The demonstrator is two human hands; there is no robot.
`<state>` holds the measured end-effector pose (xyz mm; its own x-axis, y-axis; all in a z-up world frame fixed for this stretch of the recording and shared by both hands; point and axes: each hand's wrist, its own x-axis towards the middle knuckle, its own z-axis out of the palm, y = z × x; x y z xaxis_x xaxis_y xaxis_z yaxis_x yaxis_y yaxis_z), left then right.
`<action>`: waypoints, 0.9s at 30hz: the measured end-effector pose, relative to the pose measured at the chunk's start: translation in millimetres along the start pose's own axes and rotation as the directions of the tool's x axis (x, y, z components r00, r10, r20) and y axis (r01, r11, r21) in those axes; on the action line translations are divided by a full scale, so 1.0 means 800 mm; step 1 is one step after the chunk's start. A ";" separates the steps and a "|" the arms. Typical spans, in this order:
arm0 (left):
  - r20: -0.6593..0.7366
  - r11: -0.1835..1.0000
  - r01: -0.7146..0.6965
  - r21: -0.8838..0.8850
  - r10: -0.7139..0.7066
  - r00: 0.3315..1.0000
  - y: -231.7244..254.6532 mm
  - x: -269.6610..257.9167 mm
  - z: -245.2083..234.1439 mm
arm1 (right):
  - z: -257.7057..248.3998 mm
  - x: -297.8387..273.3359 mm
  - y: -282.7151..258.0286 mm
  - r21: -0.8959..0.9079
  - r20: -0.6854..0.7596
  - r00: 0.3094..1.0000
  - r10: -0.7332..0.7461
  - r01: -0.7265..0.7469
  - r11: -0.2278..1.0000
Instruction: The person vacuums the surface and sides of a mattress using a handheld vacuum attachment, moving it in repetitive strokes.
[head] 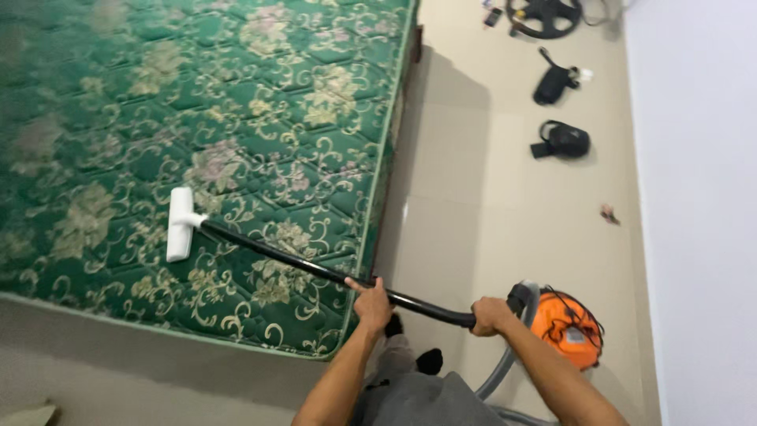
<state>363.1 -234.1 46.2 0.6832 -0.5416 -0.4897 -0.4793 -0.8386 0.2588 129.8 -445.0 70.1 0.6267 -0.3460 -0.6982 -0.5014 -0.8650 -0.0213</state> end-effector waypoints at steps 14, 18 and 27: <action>-0.298 0.989 -0.013 -0.146 -0.031 0.954 0.055 0.161 -0.011 | -0.131 0.089 0.067 0.005 -0.141 0.990 0.031 -0.030 1.000; -0.345 0.983 -0.125 -0.138 0.071 0.936 0.092 0.235 -0.044 | -0.171 0.112 0.089 0.028 -0.197 0.977 0.076 -0.072 0.997; -0.310 0.846 -0.532 -0.034 0.497 0.811 0.209 0.384 -0.114 | -0.193 0.078 0.056 0.548 -0.215 0.876 0.432 -0.257 0.796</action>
<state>543.2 -546.2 14.9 0.4865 -0.8736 -0.0107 -0.7500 -0.4239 0.5077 238.5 -561.9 136.2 0.4609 -0.7546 -0.4671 -0.8874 -0.3998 -0.2296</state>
